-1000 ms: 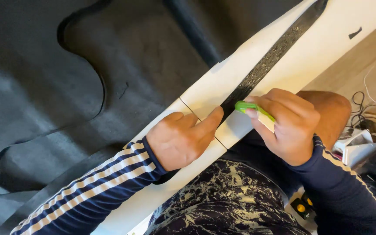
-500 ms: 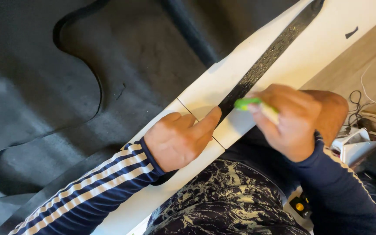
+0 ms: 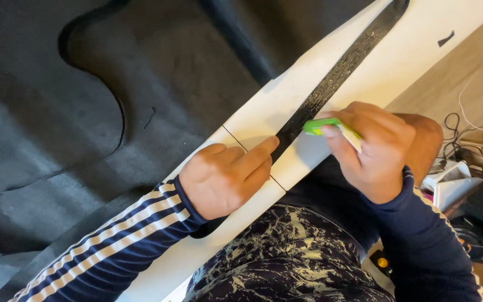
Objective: Applying glue to a leather strip and folding the edges to create a finished strap
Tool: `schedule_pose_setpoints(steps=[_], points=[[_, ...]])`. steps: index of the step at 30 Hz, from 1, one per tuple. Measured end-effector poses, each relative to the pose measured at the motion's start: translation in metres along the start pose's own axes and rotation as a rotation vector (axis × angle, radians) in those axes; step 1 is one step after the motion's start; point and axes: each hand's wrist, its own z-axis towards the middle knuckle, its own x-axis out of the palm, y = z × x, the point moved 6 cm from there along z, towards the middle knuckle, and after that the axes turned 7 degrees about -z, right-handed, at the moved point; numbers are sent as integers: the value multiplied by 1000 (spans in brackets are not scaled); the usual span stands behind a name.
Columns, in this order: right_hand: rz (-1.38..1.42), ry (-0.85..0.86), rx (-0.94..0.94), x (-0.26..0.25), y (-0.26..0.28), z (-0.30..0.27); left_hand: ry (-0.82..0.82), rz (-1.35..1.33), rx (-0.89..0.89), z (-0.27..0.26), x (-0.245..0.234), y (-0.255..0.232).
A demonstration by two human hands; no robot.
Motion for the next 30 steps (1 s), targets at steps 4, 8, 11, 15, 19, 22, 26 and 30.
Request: schedule_pose_setpoints(steps=[4, 8, 11, 15, 19, 22, 26, 30], points=[[135, 15, -75, 12, 9, -11, -10, -13, 3, 2, -2, 0], [16, -33, -41, 5, 3, -3, 25, -34, -17, -2, 1, 1], [1, -9, -54, 12, 10, -7, 27, -40, -24, -2, 1, 1], [0, -45, -71, 10, 11, 1, 79, -26, -31, -15, 17, 3], [-39, -25, -72, 12, 11, 0, 47, -17, -38, -19, 20, 2], [88, 31, -79, 18, 16, -3, 52, -50, -34, -18, 21, 4], [39, -10, -68, 15, 19, 8, 9, -19, -30, -18, 16, 2], [42, 27, -92, 21, 25, 9, -23, -11, -39, -17, 14, 2]])
